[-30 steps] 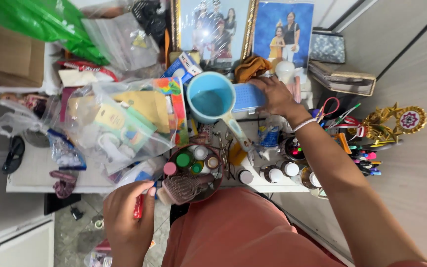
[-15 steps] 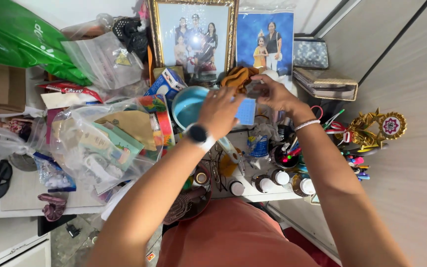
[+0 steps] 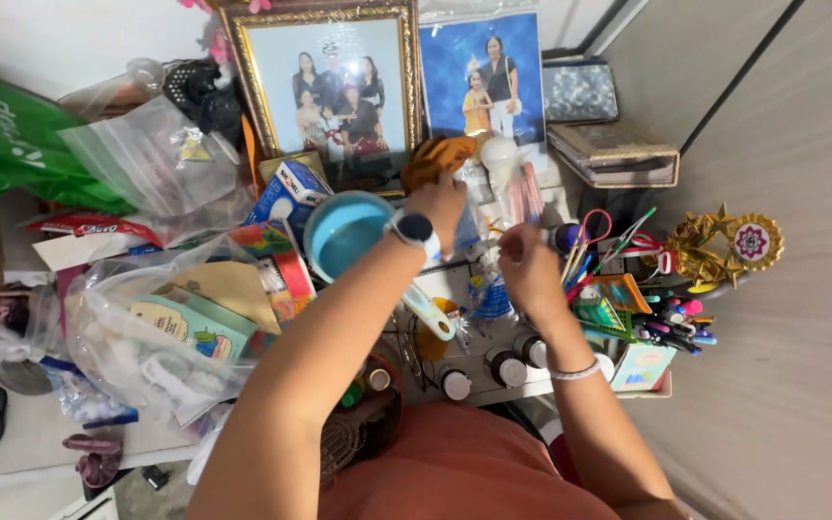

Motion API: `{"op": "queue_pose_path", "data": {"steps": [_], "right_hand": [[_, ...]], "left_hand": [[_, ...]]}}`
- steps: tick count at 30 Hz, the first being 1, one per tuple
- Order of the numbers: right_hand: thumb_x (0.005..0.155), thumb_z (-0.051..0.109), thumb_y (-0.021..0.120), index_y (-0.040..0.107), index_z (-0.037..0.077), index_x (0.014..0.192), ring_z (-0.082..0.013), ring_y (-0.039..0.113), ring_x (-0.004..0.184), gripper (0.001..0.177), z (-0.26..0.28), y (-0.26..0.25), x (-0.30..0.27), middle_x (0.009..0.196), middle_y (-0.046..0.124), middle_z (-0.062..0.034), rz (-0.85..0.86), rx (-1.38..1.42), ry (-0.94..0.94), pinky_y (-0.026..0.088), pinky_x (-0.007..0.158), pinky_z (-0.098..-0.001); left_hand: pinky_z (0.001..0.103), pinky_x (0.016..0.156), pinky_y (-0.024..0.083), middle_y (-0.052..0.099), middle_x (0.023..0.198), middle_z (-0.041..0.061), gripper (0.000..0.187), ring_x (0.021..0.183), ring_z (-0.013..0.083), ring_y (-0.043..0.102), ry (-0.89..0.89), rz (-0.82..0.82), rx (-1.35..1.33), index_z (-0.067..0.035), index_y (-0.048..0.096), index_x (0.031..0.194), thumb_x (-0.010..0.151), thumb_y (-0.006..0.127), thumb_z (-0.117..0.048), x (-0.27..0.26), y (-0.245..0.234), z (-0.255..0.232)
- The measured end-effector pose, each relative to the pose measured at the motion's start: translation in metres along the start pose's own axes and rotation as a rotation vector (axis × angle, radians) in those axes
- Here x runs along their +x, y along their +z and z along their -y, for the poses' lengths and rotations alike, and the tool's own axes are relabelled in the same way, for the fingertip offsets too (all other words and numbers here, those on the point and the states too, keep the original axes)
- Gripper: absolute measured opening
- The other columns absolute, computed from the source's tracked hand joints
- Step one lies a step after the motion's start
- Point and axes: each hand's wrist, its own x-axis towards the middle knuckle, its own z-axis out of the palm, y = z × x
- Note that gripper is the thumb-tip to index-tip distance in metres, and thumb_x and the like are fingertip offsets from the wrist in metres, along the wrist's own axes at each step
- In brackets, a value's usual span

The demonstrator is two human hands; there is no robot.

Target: Sorting and organizing various small items on a cluttered desk and on the floor, including placing items into containers and rearranging them.

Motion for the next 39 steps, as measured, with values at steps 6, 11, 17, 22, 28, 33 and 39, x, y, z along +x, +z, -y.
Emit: {"op": "queue_pose_path", "data": {"steps": [6, 11, 17, 22, 28, 33, 39], "right_hand": [[0.077, -0.001, 0.073, 0.071, 0.016, 0.111, -0.0345, 0.069, 0.106, 0.039, 0.018, 0.034, -0.006, 0.114, 0.068, -0.0099, -0.097, 0.002, -0.291, 0.056, 0.093, -0.0463], [0.071, -0.011, 0.07, 0.055, 0.013, 0.146, -0.0407, 0.051, 0.138, 0.081, 0.061, 0.02, 0.023, 0.157, 0.048, -0.0144, 0.171, -0.209, -0.506, 0.043, 0.116, -0.0558], [0.071, 0.017, 0.087, 0.035, 0.013, 0.158, -0.0332, 0.04, 0.119, 0.102, 0.074, 0.023, 0.052, 0.141, 0.044, -0.0113, 0.428, -0.512, -0.506, 0.05, 0.093, -0.0495], [0.073, 0.028, 0.091, 0.032, 0.003, 0.151, -0.0393, 0.023, 0.152, 0.101, 0.089, 0.025, 0.056, 0.16, 0.032, -0.0188, 0.546, -0.73, -0.382, 0.019, 0.125, -0.0566], [0.05, 0.048, 0.098, 0.047, 0.011, 0.125, -0.0266, 0.044, 0.128, 0.098, 0.084, 0.038, 0.054, 0.128, 0.056, -0.0103, 0.346, -1.032, -0.627, 0.044, 0.101, -0.0374], [0.066, 0.032, 0.093, 0.044, 0.006, 0.141, -0.0313, 0.041, 0.138, 0.093, 0.077, 0.03, 0.045, 0.144, 0.049, -0.0149, 0.363, -0.838, -0.579, 0.047, 0.105, -0.0447], [0.073, 0.036, 0.089, 0.043, 0.008, 0.148, -0.0306, 0.037, 0.141, 0.092, 0.059, 0.029, 0.041, 0.143, 0.045, -0.0123, 0.381, -0.8, -0.559, 0.045, 0.112, -0.0481]], "left_hand": [[0.054, 0.102, 0.052, 0.068, 0.126, 0.02, 0.086, 0.121, 0.0419, 0.065, 0.127, 0.236, -0.347, -0.006, 0.065, 0.135, 0.06, 0.1, -0.026, 0.022, -0.056, 0.049], [0.044, 0.091, 0.056, 0.069, 0.128, 0.011, 0.06, 0.113, 0.0294, 0.068, 0.041, 0.152, -0.568, -0.017, 0.066, 0.131, 0.082, 0.06, 0.018, -0.004, -0.1, 0.06], [0.051, 0.077, 0.055, 0.073, 0.102, 0.009, 0.029, 0.094, 0.0298, 0.068, 0.131, -0.301, -0.128, -0.026, 0.081, 0.091, 0.078, 0.082, 0.0, -0.018, -0.073, 0.068], [0.068, 0.095, 0.041, 0.054, 0.144, 0.005, 0.052, 0.122, 0.035, 0.057, 0.199, -0.357, -0.069, -0.021, 0.069, 0.127, 0.078, 0.08, -0.012, -0.027, -0.03, 0.08], [0.051, 0.097, 0.057, 0.046, 0.149, 0.016, 0.066, 0.129, 0.0444, 0.058, 0.183, -0.275, -0.329, -0.012, 0.052, 0.138, 0.082, 0.062, 0.022, -0.053, -0.04, 0.079], [0.049, 0.091, 0.057, 0.043, 0.149, 0.011, 0.057, 0.132, 0.0434, 0.053, 0.14, -0.314, -0.238, -0.014, 0.06, 0.128, 0.081, 0.067, 0.016, -0.037, -0.015, 0.078], [0.051, 0.095, 0.05, 0.054, 0.138, 0.004, 0.038, 0.132, 0.0341, 0.054, 0.135, -0.391, -0.196, -0.022, 0.065, 0.12, 0.086, 0.071, -0.006, -0.057, -0.028, 0.067]]}}
